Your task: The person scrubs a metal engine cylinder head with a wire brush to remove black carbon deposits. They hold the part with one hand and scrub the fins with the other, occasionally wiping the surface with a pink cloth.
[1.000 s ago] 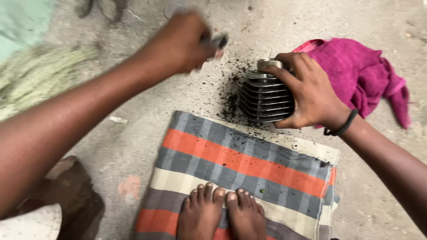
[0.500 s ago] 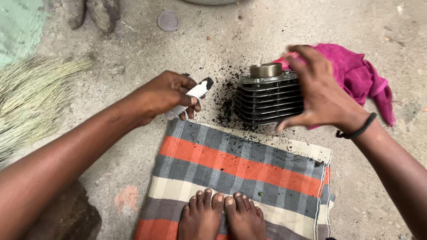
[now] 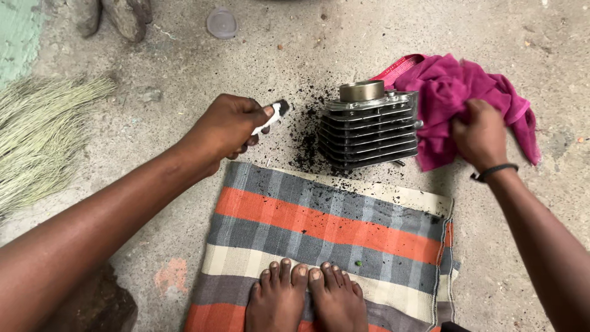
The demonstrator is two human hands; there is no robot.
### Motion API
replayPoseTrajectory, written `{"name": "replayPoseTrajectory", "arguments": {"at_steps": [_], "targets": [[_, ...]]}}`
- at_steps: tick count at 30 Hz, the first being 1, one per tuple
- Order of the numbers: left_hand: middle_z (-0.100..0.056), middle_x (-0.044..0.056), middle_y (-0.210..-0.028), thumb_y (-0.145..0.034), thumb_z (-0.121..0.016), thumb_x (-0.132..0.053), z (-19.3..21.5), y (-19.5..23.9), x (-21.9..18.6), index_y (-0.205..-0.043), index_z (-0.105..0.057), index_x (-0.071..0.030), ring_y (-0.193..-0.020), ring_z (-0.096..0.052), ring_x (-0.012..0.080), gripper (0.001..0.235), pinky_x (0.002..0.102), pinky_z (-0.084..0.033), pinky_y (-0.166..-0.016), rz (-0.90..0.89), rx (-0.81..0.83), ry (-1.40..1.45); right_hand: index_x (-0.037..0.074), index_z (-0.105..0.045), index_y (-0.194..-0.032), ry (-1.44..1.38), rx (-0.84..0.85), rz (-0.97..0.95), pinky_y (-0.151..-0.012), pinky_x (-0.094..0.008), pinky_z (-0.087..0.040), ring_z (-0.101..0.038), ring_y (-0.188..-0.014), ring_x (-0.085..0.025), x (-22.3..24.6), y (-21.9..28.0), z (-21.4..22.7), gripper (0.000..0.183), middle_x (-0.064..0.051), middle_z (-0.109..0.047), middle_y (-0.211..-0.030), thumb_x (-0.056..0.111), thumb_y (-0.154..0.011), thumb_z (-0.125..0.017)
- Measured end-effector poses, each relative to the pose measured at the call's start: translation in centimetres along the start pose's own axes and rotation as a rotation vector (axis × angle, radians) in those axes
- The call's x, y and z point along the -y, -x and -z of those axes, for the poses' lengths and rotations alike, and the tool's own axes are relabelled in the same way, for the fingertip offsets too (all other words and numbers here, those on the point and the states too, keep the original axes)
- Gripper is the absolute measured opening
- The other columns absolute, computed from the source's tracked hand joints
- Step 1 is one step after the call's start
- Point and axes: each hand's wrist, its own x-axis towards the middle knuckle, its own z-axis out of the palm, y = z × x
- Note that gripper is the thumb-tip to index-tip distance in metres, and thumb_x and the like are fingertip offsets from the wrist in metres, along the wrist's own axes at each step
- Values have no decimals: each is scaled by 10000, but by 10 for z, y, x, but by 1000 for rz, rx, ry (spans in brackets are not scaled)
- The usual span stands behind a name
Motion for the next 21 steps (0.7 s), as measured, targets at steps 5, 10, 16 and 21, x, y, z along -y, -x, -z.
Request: {"name": "replayPoseTrajectory", "arguments": {"at_steps": [5, 10, 16, 21], "targets": [[-553, 28, -633, -908, -723, -344, 1, -4, -15, -998, -687, 47, -481, -440, 106, 403, 290, -341, -403, -38, -26, -57, 78, -670, -931, -617, -379, -52, -661, -331, -511, -595, -744, -128, 14, -37, 55, 186, -7, -644, -857, 104, -1098, -592], [-589, 77, -675, -846, -771, -304, -21, -20, -58, -1077, -679, 21, -510, -525, 139, 410, 321, -388, -418, -243, -12, -159, 37, -589, -1109, -1334, -113, 104, -846, -305, -551, -600, -876, -138, 99, -12, 129, 89, -34, -592, -967, 96, -1176, -592], [-730, 91, -926, -853, -652, -169, -99, -62, -118, -1064, -667, -10, -814, -707, 148, 264, 314, -551, -701, -646, -13, -84, 93, -609, -1361, -1186, 359, 287, -1003, -314, -586, -665, -1126, -136, 211, 1, 117, 323, -32, -683, -1232, 155, -1045, -638], [-747, 116, -922, -769, -735, -177, -106, -58, -120, -1016, -682, -19, -839, -730, 201, 299, 361, -586, -730, -605, 22, 73, 12, -689, -1291, -1362, 284, 290, -922, -284, -596, -698, -995, -114, 228, -1, 92, 268, -79, -739, -1174, 35, -1024, -694]]}}
